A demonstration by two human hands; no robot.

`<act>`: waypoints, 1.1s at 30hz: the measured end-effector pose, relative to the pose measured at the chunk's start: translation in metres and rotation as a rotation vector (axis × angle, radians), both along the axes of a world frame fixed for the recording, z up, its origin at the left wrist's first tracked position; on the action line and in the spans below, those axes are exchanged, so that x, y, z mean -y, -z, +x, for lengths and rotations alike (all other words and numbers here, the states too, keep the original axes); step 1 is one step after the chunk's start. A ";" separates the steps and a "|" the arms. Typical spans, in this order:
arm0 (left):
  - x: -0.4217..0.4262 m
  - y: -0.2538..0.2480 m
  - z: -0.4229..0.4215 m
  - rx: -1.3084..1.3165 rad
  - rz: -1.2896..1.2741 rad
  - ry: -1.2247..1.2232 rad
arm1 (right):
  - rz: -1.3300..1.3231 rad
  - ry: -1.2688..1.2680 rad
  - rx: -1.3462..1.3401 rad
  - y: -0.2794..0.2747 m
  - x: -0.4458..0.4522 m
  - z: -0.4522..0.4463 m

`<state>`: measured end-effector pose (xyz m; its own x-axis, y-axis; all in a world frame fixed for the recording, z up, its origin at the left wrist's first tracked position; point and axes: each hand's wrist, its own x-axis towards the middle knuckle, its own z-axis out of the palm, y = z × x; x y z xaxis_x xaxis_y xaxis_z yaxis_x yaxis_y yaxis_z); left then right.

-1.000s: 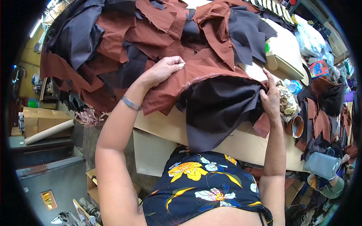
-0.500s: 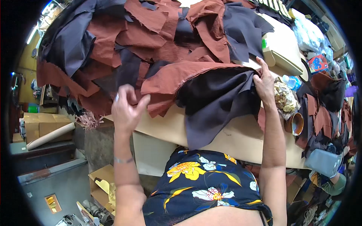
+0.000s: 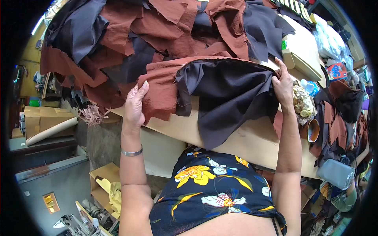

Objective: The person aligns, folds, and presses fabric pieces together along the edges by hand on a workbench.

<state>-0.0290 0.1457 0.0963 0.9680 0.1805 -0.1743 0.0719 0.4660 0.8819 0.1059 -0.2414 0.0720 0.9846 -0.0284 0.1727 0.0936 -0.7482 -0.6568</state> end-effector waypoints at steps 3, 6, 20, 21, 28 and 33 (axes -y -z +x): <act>0.004 -0.005 -0.001 -0.022 -0.042 0.033 | -0.017 -0.005 -0.004 -0.004 0.001 -0.003; 0.004 -0.008 -0.002 -0.047 -0.043 0.045 | 0.007 -0.015 -0.005 -0.001 0.002 -0.002; 0.006 -0.013 -0.006 -0.058 -0.569 0.101 | 0.076 -0.046 0.008 0.001 0.005 -0.010; 0.014 -0.023 -0.012 -0.026 -0.519 0.093 | 0.083 -0.046 0.002 0.000 0.005 -0.010; -0.001 0.050 -0.058 -0.148 0.352 0.134 | 0.105 -0.026 0.006 0.001 0.000 -0.015; 0.010 0.086 -0.091 -0.450 0.526 0.381 | 0.079 -0.029 0.001 0.000 -0.002 -0.016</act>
<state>-0.1203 0.1361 0.0103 0.8362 0.0185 -0.5481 0.5454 -0.1324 0.8277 0.0896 -0.2389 0.0722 0.9850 -0.0129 0.1718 0.1153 -0.6913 -0.7133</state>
